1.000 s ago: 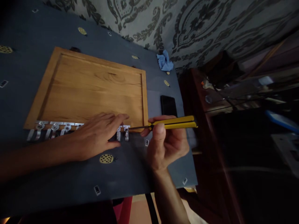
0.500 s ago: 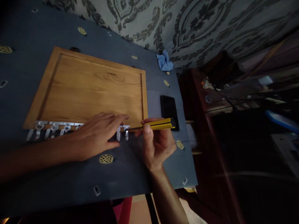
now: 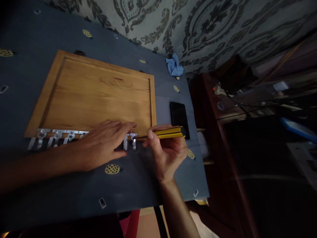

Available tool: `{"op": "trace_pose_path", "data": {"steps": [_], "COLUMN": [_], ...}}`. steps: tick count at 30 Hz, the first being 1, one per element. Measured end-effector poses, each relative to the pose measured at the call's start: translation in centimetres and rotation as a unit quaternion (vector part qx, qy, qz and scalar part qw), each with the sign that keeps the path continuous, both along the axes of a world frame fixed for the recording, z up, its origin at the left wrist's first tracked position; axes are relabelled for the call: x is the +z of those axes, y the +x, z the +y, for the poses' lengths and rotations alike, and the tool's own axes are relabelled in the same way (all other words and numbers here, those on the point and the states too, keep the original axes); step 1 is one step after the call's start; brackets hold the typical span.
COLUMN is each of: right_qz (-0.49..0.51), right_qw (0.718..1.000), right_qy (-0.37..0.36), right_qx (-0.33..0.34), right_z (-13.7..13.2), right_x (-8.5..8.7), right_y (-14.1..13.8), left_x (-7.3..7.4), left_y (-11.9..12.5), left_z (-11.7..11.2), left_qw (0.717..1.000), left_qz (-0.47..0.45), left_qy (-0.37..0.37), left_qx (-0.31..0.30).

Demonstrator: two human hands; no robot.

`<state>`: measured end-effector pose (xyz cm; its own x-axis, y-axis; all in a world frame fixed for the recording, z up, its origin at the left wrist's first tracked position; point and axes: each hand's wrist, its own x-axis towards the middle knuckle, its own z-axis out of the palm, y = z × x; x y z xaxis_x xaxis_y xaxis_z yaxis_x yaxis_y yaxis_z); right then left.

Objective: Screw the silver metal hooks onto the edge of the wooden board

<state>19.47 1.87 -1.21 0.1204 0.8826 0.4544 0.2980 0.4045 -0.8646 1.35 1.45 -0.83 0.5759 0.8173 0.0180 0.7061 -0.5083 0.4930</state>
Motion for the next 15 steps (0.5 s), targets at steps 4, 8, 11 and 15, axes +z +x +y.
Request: {"op": "trace_pose_path", "data": {"steps": [4, 8, 11, 15], "right_qz": [-0.01, -0.024, -0.037, -0.039], "right_qw": [1.0, 0.997, 0.994, 0.995], "right_qy": [-0.02, -0.05, -0.069, -0.054], "right_qx": [0.006, 0.046, 0.073, 0.079], "right_z": [-0.2, -0.5, -0.6, -0.5], "right_x": [0.3, 0.8, 1.0, 0.9], "right_y": [0.2, 0.7, 1.1, 1.5], "left_x": [0.0, 0.0, 0.1, 0.2], "left_y": [0.0, 0.0, 0.0, 0.0], "left_z": [0.0, 0.0, 0.1, 0.1], "left_qw": [1.0, 1.0, 1.0, 1.0], "left_qz": [-0.003, -0.005, -0.003, 0.005], "left_qy": [-0.004, -0.005, -0.004, -0.009], "left_qx": [-0.001, 0.002, -0.002, -0.001]}}
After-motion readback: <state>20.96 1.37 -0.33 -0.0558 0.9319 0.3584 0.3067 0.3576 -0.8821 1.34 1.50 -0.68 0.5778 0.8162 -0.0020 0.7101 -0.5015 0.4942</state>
